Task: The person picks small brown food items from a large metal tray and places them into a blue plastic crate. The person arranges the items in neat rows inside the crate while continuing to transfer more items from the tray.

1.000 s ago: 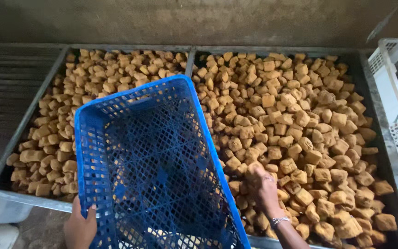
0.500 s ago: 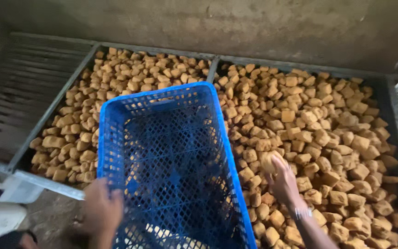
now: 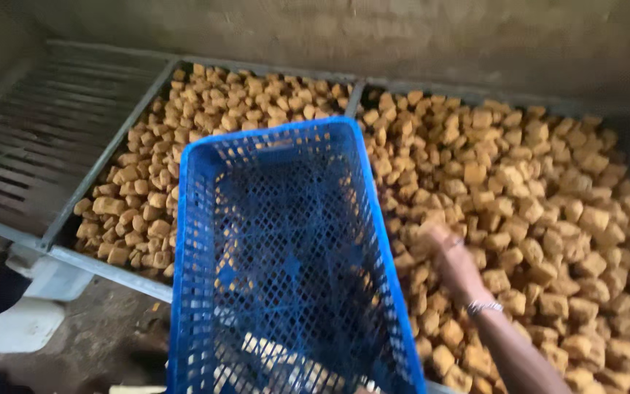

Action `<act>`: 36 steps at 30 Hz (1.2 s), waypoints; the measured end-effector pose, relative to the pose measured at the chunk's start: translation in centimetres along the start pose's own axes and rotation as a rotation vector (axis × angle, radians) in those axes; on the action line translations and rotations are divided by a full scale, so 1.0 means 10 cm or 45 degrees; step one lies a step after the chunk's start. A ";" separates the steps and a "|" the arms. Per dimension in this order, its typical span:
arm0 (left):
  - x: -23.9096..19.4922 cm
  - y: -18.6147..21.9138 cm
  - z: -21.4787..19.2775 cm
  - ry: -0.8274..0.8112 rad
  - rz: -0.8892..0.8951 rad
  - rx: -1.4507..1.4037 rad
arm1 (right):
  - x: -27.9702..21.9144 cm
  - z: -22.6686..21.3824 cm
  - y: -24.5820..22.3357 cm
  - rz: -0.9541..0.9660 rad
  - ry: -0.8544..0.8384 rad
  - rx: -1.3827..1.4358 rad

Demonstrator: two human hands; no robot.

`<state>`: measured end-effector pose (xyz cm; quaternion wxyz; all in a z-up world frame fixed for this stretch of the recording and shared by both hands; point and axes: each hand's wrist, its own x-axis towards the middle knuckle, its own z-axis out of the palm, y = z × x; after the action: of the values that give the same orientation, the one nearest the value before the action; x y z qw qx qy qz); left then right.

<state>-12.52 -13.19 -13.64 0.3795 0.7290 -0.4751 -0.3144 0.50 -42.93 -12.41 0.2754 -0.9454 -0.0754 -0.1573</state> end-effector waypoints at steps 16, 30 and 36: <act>-1.13 -0.06 -0.81 0.705 -0.809 0.080 | -0.86 0.35 -1.76 -1.117 -0.689 -0.440; -0.92 -0.84 0.12 -0.004 -0.800 0.073 | -0.75 0.57 -2.09 -0.513 -1.857 -0.155; -0.99 -0.75 0.03 -0.083 -0.561 0.037 | -0.70 0.72 -2.26 0.103 -2.074 -0.123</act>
<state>-12.82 -2.14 -19.18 0.2754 0.8100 -0.3209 -0.4062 -9.40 -20.53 -9.30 0.0985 -0.7760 -0.2108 0.5863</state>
